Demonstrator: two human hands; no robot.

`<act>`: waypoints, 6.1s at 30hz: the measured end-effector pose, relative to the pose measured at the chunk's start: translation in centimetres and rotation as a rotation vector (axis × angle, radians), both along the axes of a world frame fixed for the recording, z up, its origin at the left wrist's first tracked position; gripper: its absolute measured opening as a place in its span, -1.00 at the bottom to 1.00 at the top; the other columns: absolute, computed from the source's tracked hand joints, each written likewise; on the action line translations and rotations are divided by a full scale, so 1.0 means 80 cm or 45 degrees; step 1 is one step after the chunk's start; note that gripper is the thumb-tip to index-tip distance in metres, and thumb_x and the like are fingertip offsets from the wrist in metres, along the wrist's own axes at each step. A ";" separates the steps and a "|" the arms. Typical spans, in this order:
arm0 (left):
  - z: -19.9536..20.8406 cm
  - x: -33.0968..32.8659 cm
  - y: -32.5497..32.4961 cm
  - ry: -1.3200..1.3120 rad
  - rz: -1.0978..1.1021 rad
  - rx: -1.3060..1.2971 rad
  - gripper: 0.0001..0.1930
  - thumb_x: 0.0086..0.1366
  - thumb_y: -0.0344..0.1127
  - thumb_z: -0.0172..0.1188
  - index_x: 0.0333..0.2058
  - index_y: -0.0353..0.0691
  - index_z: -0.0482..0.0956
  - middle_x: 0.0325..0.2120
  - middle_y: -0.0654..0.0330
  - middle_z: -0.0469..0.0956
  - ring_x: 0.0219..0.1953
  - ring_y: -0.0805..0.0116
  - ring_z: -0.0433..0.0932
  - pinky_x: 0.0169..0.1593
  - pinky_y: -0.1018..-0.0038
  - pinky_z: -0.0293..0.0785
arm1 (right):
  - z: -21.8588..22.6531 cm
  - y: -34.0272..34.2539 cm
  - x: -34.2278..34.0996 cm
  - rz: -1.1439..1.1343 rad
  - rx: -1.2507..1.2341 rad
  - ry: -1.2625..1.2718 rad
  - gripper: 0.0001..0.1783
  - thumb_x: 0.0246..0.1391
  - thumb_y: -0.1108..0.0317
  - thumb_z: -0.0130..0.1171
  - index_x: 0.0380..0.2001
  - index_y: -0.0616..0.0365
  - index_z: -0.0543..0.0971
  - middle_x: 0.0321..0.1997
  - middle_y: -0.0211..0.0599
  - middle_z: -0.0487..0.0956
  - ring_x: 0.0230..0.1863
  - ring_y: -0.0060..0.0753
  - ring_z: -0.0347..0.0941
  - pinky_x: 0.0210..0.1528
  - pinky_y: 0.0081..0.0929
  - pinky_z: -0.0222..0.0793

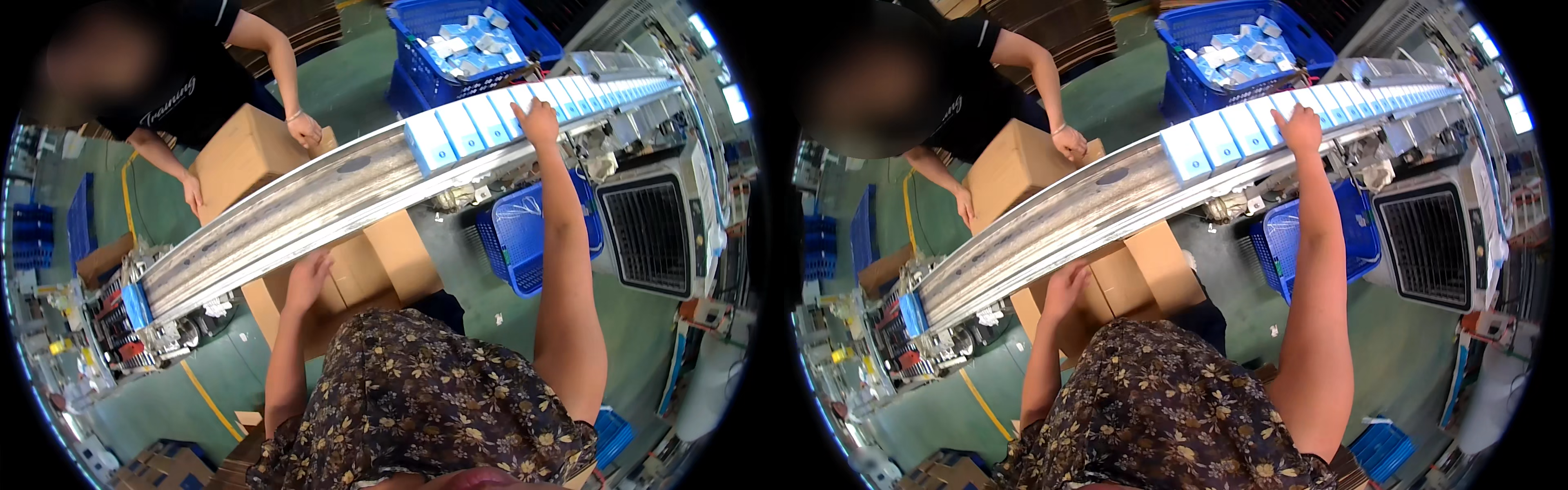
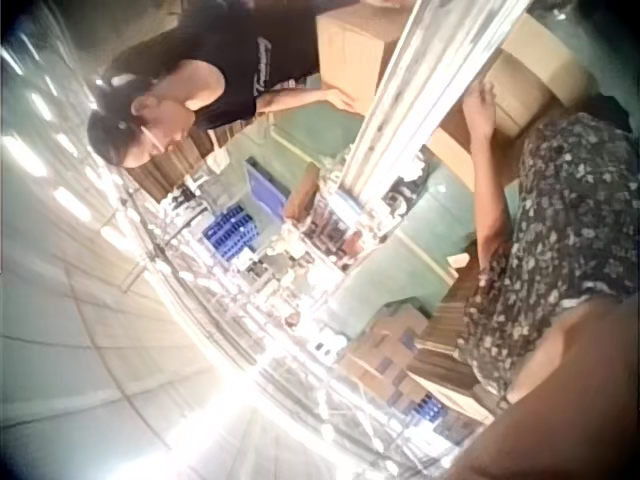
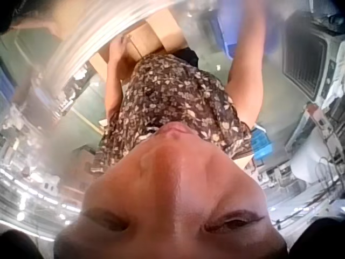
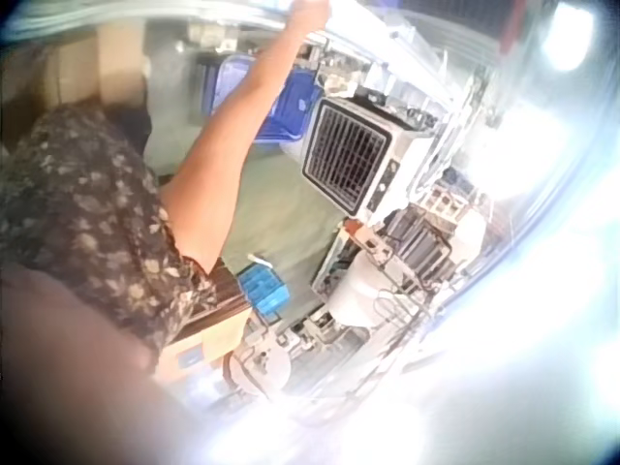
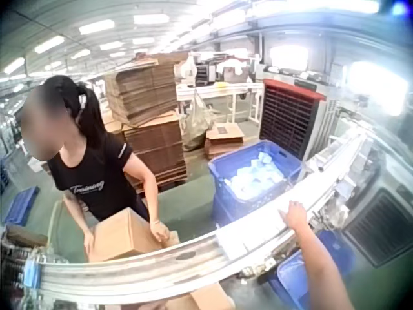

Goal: The person packs small white boxes into a larger cardboard box on a conveyor belt. They then move the filled box to a sealing machine, apply tape, and place it on a pallet.

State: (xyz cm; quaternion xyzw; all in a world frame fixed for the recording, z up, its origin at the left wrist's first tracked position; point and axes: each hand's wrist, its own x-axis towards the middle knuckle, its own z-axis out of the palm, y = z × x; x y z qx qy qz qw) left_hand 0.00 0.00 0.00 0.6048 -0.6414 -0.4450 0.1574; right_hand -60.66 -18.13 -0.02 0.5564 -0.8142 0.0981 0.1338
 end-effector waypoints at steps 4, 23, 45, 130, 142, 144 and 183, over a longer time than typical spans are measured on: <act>0.023 -0.070 -0.072 0.238 0.068 -0.335 -0.78 0.45 -0.34 0.09 -0.08 -0.32 0.62 -0.32 0.17 0.67 -0.31 0.45 0.60 -0.15 0.53 0.52 | 0.004 -0.006 0.024 0.060 0.069 -0.352 0.04 -0.03 -0.52 0.09 0.10 0.32 0.48 0.01 0.22 0.58 0.06 0.19 0.52 0.10 -0.06 0.41; 0.245 0.175 0.020 -0.143 0.478 -0.830 -0.33 0.05 0.00 0.47 -0.01 -0.38 0.46 -0.16 -0.05 0.56 -0.11 0.10 0.60 -0.04 0.26 0.50 | 0.137 0.223 0.520 0.801 -0.128 -1.221 -0.14 0.04 0.09 0.40 0.26 0.28 0.22 0.03 0.11 0.54 0.05 0.03 0.52 0.10 -0.23 0.40; -0.331 0.204 0.158 -0.504 -0.434 0.252 -0.58 0.35 -0.06 0.01 -0.03 -0.26 0.59 0.03 -0.10 0.55 0.11 -0.06 0.49 0.19 0.15 0.39 | -0.016 0.267 0.294 0.393 0.414 -0.790 -0.57 0.16 0.15 0.23 -0.01 0.22 0.58 -0.19 -0.06 0.62 -0.18 -0.04 0.57 -0.10 -0.24 0.49; -0.283 0.114 0.021 -0.766 -0.255 0.512 -0.33 0.16 -0.15 0.28 0.27 -0.07 0.35 0.32 0.03 0.29 0.34 0.05 0.26 0.37 0.21 0.22 | -0.306 0.233 0.618 1.197 0.969 -0.197 -0.58 0.05 0.10 0.30 -0.09 0.07 0.50 -0.23 -0.16 0.66 -0.15 -0.10 0.62 -0.13 -0.17 0.54; -0.306 0.060 0.053 -0.872 -0.176 0.454 -0.32 0.27 -0.31 0.07 0.39 0.16 0.20 0.29 0.07 0.20 0.30 0.04 0.21 0.34 0.28 0.23 | -0.286 0.248 0.567 1.291 0.603 -0.265 -0.38 -0.16 0.22 0.42 -0.03 0.21 0.42 -0.17 -0.02 0.53 -0.14 0.02 0.54 0.05 -0.19 0.44; -0.296 0.054 0.047 -0.898 -0.200 0.461 -0.35 0.32 -0.29 0.03 0.40 0.16 0.18 0.29 0.07 0.20 0.31 0.05 0.20 0.36 0.28 0.21 | -0.270 0.228 0.577 1.222 1.047 -0.166 -0.22 -0.15 0.15 0.46 0.14 0.16 0.39 0.12 -0.04 0.48 0.17 -0.06 0.43 0.09 -0.14 0.45; -0.202 -0.014 0.057 -0.352 -0.452 0.163 -0.62 0.37 -0.10 0.10 -0.03 -0.25 0.63 -0.12 -0.06 0.63 -0.05 -0.10 0.58 0.07 0.10 0.48 | -0.069 0.221 0.399 1.519 1.432 -1.039 -0.53 0.29 0.23 0.06 0.25 -0.06 0.46 0.07 -0.04 0.58 0.06 -0.02 0.54 0.10 -0.20 0.45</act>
